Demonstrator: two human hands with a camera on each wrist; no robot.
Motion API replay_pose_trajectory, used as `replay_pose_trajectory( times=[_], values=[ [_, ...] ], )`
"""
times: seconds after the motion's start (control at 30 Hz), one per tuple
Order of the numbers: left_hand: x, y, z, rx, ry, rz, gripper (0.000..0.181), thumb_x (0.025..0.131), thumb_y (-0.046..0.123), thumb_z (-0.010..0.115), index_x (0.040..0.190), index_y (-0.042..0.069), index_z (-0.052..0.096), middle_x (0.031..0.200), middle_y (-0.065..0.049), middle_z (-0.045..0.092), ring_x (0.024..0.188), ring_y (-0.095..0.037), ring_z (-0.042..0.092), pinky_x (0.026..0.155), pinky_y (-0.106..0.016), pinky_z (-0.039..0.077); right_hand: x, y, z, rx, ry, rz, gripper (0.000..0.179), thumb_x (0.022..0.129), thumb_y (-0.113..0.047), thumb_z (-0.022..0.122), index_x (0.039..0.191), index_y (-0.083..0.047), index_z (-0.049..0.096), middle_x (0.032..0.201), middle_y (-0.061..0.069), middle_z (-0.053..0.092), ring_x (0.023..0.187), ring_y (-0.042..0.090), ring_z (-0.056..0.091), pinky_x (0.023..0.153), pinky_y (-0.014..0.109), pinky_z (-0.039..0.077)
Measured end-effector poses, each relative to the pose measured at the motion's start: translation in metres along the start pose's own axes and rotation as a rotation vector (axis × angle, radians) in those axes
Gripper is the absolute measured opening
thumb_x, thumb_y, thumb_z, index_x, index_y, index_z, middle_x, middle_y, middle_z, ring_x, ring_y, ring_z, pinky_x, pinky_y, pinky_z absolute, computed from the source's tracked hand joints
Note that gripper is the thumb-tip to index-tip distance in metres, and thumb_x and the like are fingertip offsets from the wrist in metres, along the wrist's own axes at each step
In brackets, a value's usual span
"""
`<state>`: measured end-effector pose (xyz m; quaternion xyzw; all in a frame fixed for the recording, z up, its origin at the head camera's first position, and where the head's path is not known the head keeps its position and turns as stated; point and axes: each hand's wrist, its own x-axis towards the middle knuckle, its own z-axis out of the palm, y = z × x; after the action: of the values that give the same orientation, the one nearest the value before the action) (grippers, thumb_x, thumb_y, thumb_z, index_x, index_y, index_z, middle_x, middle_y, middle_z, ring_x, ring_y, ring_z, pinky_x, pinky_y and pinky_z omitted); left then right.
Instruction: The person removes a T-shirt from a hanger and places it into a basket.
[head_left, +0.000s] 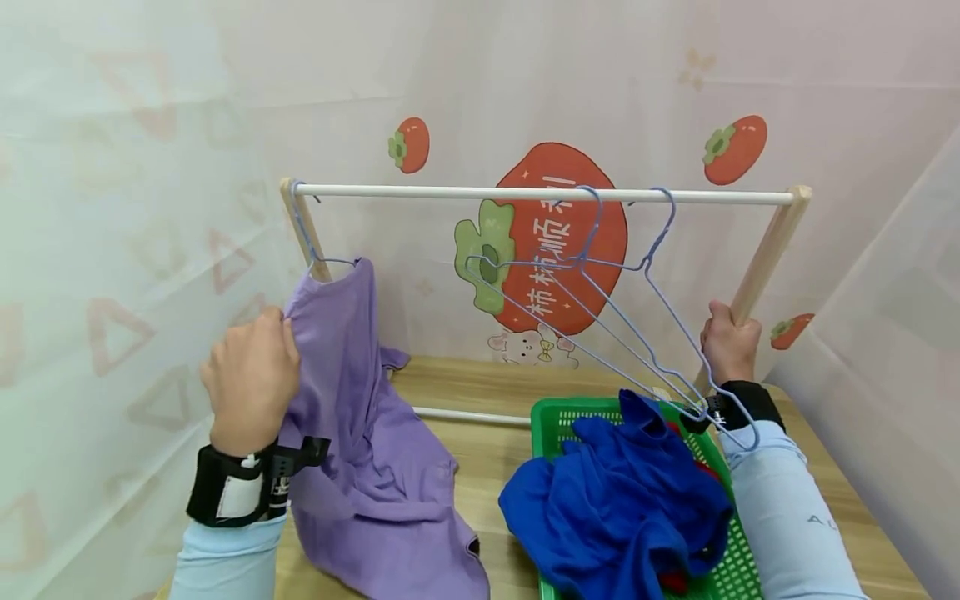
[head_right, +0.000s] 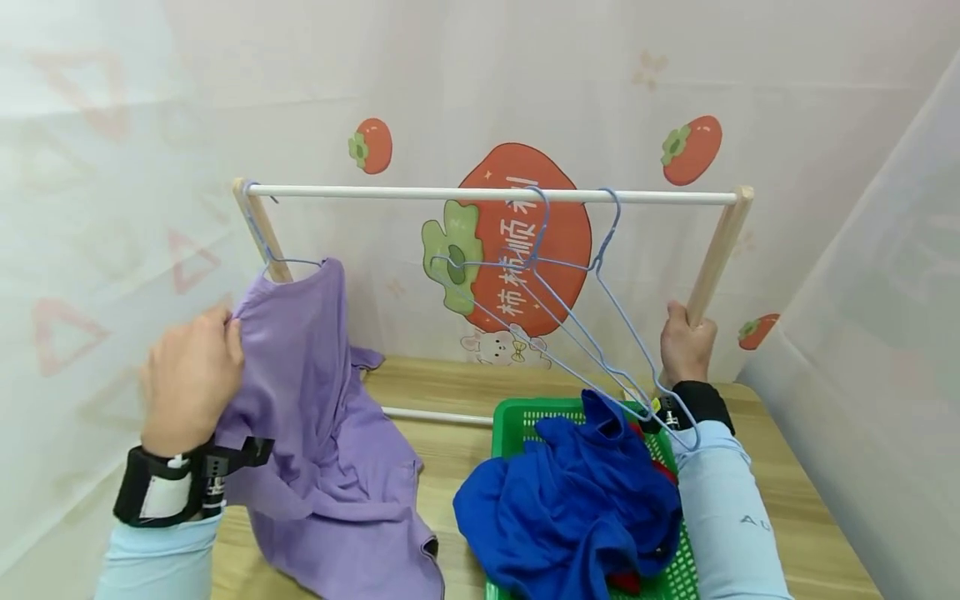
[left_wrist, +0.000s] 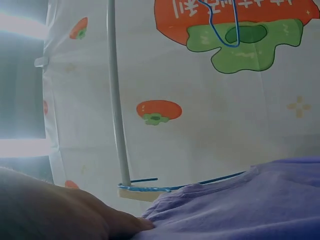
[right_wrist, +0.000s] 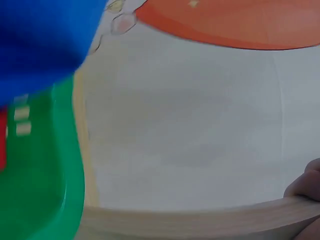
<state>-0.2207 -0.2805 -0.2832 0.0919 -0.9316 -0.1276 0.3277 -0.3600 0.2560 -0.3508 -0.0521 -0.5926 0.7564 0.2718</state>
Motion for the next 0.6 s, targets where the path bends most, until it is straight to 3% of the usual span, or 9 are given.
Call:
replay_pose_trajectory(
  times=[0.13,0.23,0.4,0.5,0.6],
  values=[
    [0.001,0.006,-0.014,-0.013,0.034,0.036,0.022,0.1,0.025,0.043,0.09,0.007,0.052,0.085,-0.024,0.057,0.07,-0.055,0.052,0.045,-0.056,0.033,0.008,0.008,-0.006,-0.136,0.055,-0.019,0.03,0.091,-0.023,0.056,0.068,-0.006,0.047,0.049,-0.001,0.042,0.039,0.008,0.04,0.039,0.024,0.032],
    [0.002,0.016,-0.029,-0.017,0.02,0.061,0.024,0.1,0.026,0.042,0.092,0.008,0.053,0.087,-0.021,0.058,0.072,-0.055,0.052,0.046,-0.056,0.033,0.012,0.013,-0.011,-0.227,0.093,-0.023,0.031,0.089,-0.027,0.056,0.068,-0.006,0.049,0.049,-0.001,0.043,0.039,0.01,0.041,0.039,0.025,0.034],
    [-0.016,0.029,-0.044,-0.038,0.045,0.116,0.023,0.1,0.028,0.044,0.093,0.01,0.056,0.083,-0.018,0.059,0.071,-0.053,0.052,0.048,-0.057,0.033,0.017,0.014,-0.014,-0.256,0.096,-0.062,0.033,0.089,-0.025,0.054,0.063,-0.006,0.047,0.048,0.0,0.043,0.038,0.011,0.04,0.038,0.026,0.033],
    [-0.037,0.032,-0.035,-0.064,0.073,0.168,0.02,0.099,0.027,0.046,0.095,0.01,0.057,0.078,-0.017,0.059,0.064,-0.049,0.053,0.045,-0.055,0.034,0.017,0.011,-0.012,-0.2,0.076,-0.076,0.033,0.089,-0.021,0.053,0.061,-0.006,0.045,0.048,-0.001,0.041,0.038,0.01,0.039,0.038,0.024,0.031],
    [-0.06,0.028,-0.007,-0.096,0.07,0.221,0.019,0.098,0.024,0.048,0.107,0.012,0.06,0.073,-0.016,0.058,0.056,-0.043,0.053,0.042,-0.051,0.034,0.011,0.005,-0.009,-0.122,0.024,-0.079,0.035,0.09,-0.015,0.051,0.059,-0.005,0.041,0.047,0.001,0.038,0.037,0.01,0.037,0.037,0.024,0.029]
  ],
)
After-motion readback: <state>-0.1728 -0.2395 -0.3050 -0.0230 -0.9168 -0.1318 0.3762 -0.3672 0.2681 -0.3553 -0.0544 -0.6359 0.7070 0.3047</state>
